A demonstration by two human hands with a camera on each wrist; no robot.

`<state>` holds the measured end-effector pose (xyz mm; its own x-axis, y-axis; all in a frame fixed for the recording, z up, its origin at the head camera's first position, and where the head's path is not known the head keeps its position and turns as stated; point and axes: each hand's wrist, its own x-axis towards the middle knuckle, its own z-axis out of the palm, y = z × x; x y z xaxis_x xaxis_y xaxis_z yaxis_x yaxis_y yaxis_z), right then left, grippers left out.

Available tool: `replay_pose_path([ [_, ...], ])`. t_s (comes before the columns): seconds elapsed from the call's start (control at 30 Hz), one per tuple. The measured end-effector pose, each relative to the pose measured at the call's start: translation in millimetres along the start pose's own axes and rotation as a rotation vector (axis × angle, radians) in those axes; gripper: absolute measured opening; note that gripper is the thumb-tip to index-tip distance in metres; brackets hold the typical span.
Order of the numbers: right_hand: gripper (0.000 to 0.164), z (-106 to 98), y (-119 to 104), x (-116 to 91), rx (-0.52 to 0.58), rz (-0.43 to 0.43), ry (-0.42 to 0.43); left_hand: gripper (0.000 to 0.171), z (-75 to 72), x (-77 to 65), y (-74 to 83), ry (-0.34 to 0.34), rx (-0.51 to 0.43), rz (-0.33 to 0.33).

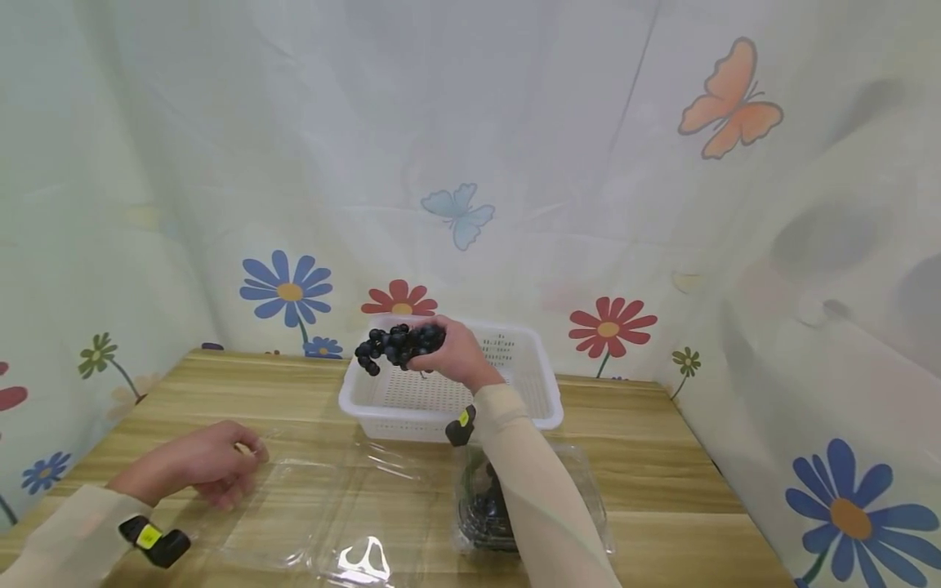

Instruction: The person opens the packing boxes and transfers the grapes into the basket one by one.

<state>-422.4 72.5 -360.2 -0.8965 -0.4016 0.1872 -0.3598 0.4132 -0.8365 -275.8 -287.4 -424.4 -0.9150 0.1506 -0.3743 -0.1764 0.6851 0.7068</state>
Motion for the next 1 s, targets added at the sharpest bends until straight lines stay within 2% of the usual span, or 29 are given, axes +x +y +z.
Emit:
replay_pose_path([
  [0.23,0.052,-2,9,9,-0.044,0.049,0.022,0.027,0.1,2.6,0.8,-0.003,-0.004,-0.04],
  [0.63,0.054,1,16,31,-0.076,0.146,0.034,0.025,-0.1,1.8,-1.7,-0.005,-0.028,-0.02],
  [1.0,0.061,-1,15,48,-0.237,0.178,0.001,0.027,0.9,5.6,-0.7,-0.005,-0.023,-0.02],
])
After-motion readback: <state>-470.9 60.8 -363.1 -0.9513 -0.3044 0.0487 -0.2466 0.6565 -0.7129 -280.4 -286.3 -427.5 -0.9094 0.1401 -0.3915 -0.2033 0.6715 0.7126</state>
